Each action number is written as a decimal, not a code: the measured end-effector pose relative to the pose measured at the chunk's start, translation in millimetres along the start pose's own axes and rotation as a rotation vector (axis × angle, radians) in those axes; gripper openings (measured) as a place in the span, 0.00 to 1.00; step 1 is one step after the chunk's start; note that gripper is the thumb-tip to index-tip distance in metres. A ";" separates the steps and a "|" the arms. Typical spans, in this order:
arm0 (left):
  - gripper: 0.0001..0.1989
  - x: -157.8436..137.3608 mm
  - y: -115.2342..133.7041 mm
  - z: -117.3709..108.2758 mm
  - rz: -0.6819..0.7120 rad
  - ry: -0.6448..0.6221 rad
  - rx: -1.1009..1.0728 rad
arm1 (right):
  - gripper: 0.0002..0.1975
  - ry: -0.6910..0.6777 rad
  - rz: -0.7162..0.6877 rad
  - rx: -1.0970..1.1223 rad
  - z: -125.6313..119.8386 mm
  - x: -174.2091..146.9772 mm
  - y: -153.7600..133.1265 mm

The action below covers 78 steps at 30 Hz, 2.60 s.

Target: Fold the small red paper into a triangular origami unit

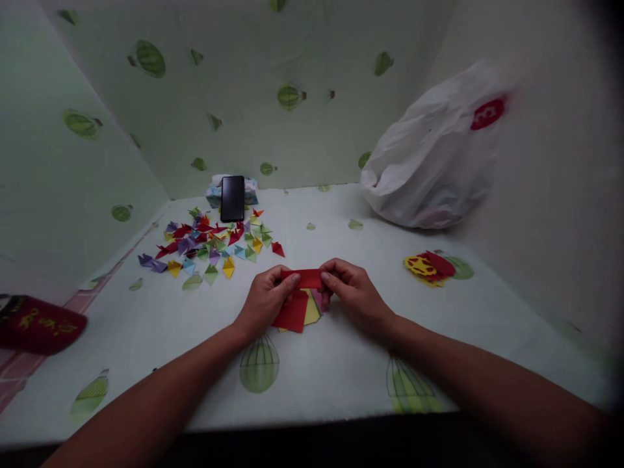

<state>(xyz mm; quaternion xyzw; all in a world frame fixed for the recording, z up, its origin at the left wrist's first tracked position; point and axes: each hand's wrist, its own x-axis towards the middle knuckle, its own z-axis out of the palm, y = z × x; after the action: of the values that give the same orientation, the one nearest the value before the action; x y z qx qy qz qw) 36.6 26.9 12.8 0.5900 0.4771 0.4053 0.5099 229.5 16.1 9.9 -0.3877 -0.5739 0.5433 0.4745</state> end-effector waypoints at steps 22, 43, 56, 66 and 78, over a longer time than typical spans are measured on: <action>0.17 -0.1 0.8 0.8 -0.036 0.002 -0.067 | 0.09 -0.030 0.023 0.076 -1.3 1.0 3.0; 0.18 2.7 -8.3 2.4 -0.121 -0.023 -0.322 | 0.11 -0.097 0.075 0.236 -0.9 0.7 8.0; 0.17 1.0 -6.9 2.0 -0.122 -0.043 -0.328 | 0.11 -0.092 0.138 0.296 0.6 1.1 4.1; 0.16 -3.9 2.6 1.9 -0.005 -0.022 -0.043 | 0.04 -0.040 0.075 0.140 -2.4 2.3 3.9; 0.14 -4.4 1.1 0.3 0.105 0.023 0.140 | 0.02 -0.014 0.098 0.053 -0.2 0.3 -3.3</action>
<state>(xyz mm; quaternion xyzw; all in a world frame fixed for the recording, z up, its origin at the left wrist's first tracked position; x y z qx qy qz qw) 36.0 22.4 13.9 0.6438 0.4782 0.4040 0.4401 230.0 16.0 13.2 -0.3988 -0.5428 0.5835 0.4536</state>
